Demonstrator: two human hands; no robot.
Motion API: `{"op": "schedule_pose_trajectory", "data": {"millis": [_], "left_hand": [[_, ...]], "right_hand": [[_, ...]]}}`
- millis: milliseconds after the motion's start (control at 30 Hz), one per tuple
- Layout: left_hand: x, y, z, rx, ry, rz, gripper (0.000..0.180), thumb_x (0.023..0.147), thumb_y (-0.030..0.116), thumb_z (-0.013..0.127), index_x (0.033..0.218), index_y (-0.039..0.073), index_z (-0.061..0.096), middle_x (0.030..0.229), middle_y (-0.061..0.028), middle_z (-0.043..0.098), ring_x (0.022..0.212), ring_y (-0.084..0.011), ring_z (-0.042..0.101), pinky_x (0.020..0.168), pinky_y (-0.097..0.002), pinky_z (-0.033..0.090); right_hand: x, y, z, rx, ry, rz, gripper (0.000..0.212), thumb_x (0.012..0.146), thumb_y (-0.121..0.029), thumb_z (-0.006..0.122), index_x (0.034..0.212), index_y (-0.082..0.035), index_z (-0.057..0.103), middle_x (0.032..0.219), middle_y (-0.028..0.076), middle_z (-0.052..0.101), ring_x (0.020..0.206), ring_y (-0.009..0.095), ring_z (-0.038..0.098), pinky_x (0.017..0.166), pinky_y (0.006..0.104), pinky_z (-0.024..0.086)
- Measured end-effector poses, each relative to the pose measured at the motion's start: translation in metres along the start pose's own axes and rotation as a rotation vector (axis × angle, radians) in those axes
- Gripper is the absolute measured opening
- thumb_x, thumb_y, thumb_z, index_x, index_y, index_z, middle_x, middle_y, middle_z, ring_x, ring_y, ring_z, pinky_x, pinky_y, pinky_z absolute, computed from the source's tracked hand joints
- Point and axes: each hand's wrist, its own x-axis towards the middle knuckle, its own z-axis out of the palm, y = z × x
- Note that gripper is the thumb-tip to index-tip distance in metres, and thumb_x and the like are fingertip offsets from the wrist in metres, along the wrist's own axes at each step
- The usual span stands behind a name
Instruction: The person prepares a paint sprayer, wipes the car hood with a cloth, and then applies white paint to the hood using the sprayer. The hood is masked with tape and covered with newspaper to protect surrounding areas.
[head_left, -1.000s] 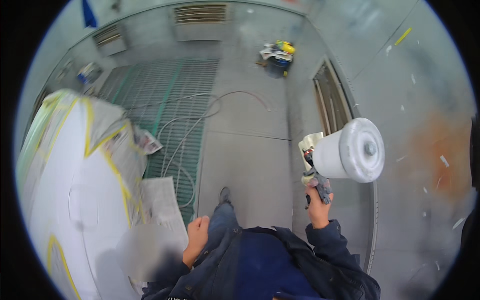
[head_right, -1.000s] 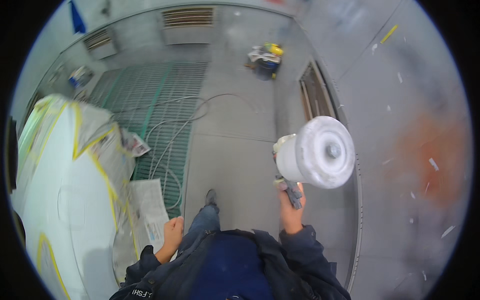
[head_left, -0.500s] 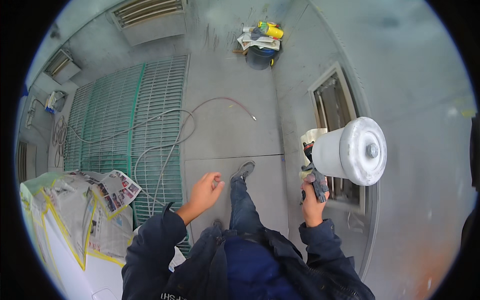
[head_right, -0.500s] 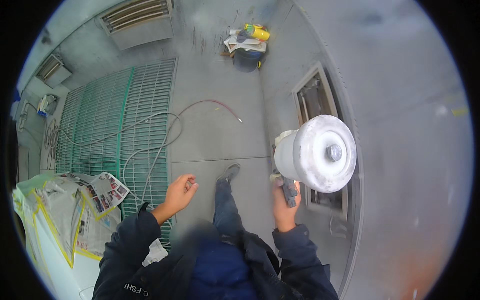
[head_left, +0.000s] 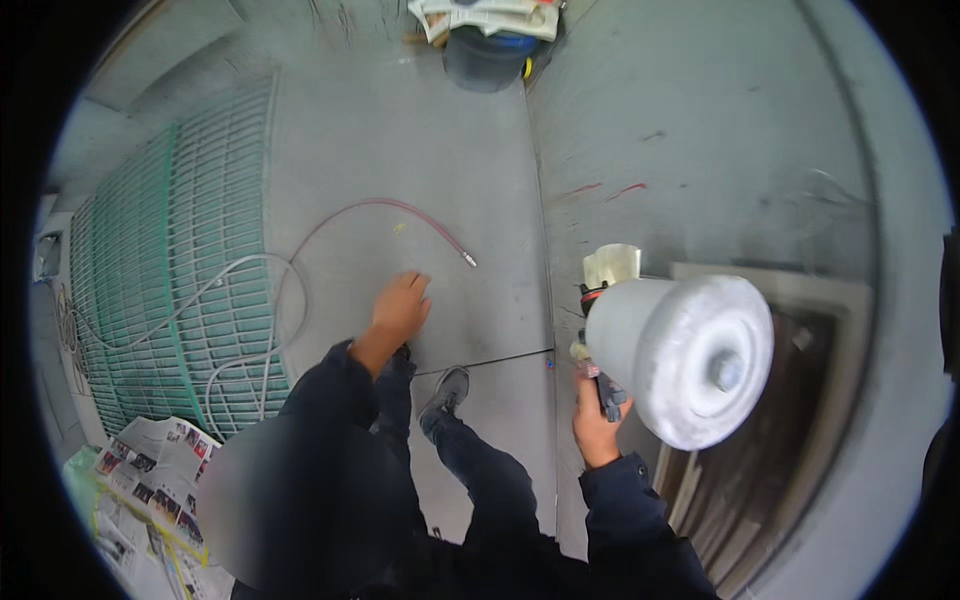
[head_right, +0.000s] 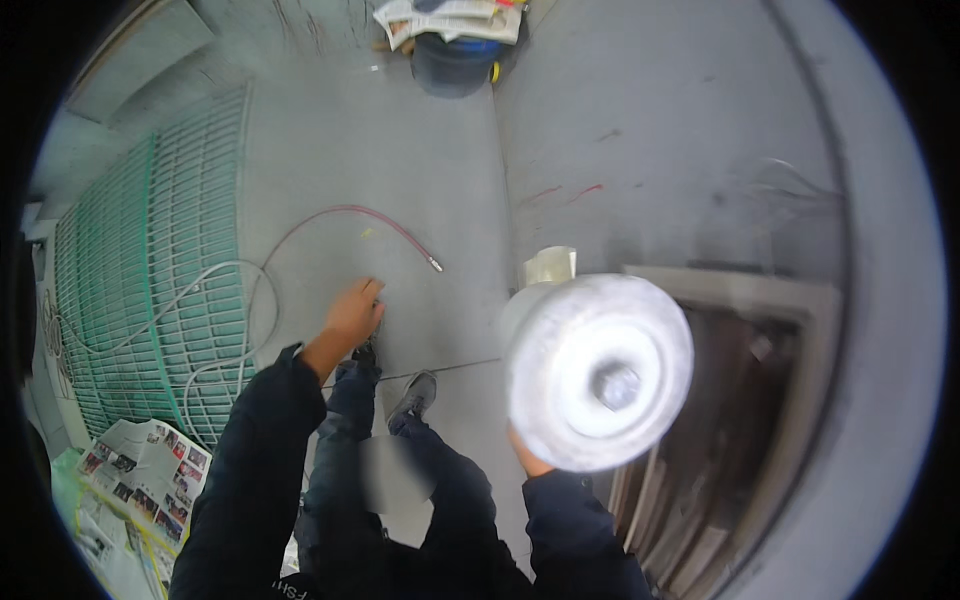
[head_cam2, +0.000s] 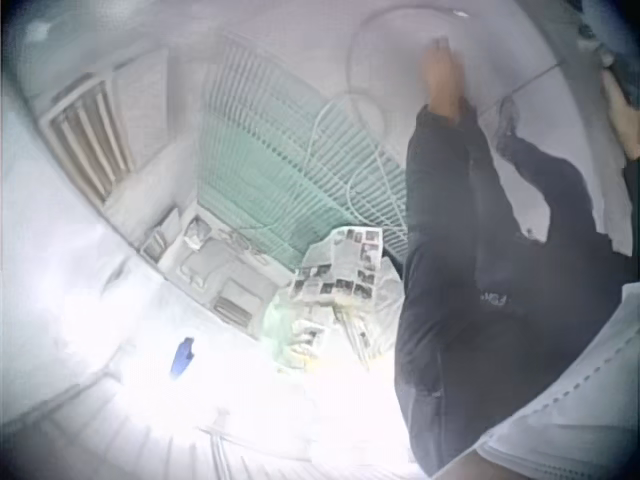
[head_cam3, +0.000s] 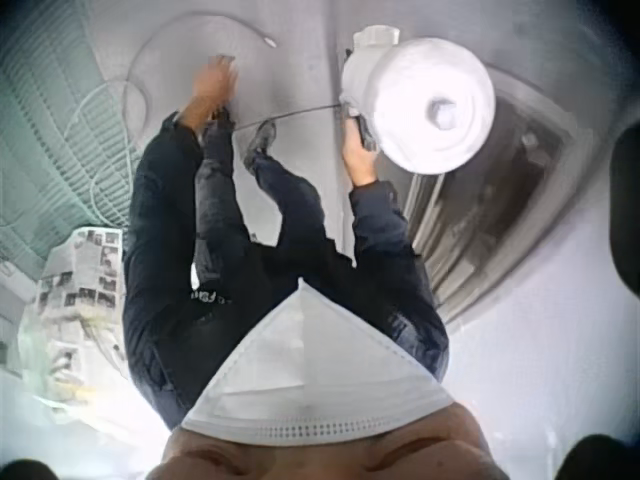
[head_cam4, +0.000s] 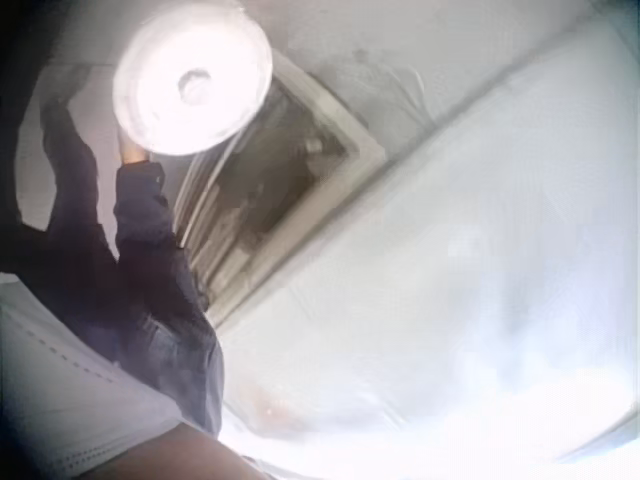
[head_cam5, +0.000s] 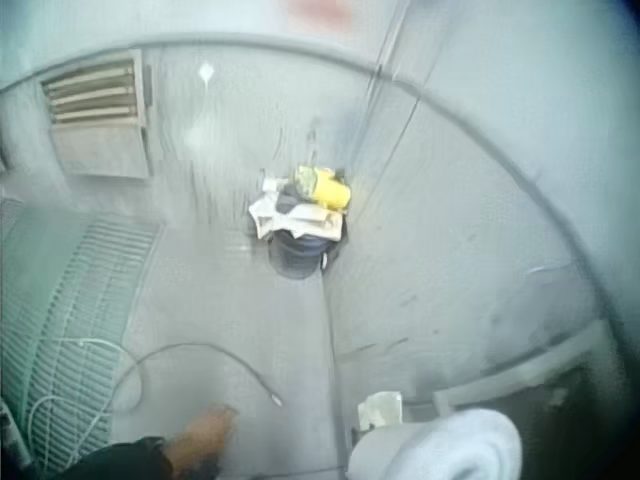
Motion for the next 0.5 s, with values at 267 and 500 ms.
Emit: {"op": "schedule_pose_trajectory", "data": {"millis": [267,500], "left_hand": [[0.158,-0.107,0.219,0.296,-0.178,0.217,0.032,0.081,0.014,0.071,0.113,0.012,0.069,0.116,-0.0065,0.062,0.118,-0.0252,0.054,0.101,-0.0415,0.042],[0.187,-0.129,0.300,0.320,-0.240,0.367,0.023,0.081,0.019,0.073,0.103,0.011,0.073,0.111,-0.0079,0.060,0.113,-0.0268,0.051,0.098,-0.0397,0.040]], "right_hand": [[0.058,0.097,0.094,-0.259,-0.084,-0.008,0.008,0.093,-0.004,0.060,0.090,0.001,0.066,0.088,0.005,0.067,0.081,0.017,0.062,0.076,0.0322,0.050],[0.071,0.125,0.128,0.034,0.017,0.308,0.008,0.092,-0.004,0.058,0.099,-0.002,0.062,0.093,0.007,0.063,0.085,0.018,0.059,0.081,0.0323,0.047]]}}
